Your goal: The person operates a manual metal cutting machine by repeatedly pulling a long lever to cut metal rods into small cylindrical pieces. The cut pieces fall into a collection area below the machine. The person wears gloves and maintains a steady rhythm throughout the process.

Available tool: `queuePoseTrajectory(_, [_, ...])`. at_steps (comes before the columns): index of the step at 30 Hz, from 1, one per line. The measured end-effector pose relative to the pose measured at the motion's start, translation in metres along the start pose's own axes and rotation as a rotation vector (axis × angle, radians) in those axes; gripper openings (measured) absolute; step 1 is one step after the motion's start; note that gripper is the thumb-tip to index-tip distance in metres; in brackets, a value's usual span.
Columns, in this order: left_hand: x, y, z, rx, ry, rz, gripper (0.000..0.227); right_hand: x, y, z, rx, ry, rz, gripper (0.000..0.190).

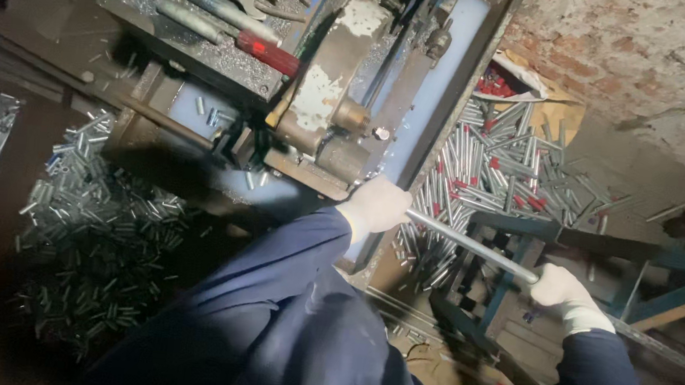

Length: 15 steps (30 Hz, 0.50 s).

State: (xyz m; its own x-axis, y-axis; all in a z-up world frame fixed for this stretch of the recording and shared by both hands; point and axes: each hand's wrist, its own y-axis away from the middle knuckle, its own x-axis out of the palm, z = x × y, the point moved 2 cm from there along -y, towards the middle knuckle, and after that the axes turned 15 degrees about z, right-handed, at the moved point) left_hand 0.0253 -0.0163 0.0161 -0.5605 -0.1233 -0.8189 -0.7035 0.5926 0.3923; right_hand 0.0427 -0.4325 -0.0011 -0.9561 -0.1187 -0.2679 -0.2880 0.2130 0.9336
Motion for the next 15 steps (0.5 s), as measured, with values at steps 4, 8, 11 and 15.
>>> queuePoseTrajectory(4, [-0.003,-0.019,0.007,-0.037,-0.055,0.214,0.040,0.013,-0.067,-0.031,0.013,0.025,-0.012,0.062])
queuePoseTrajectory(8, [-0.013,-0.015,0.005,-0.059,-0.043,0.235,0.039,0.001,-0.006,-0.001,0.022,-0.046,-0.051,0.053])
queuePoseTrajectory(11, [-0.009,-0.019,0.010,-0.047,-0.053,0.194,0.040,0.007,0.008,-0.001,0.000,-0.091,-0.184,0.044])
queuePoseTrajectory(15, [0.010,-0.024,0.014,-0.038,-0.096,0.143,0.041,0.039,-0.007,-0.039,-0.004,-0.115,-0.422,0.041])
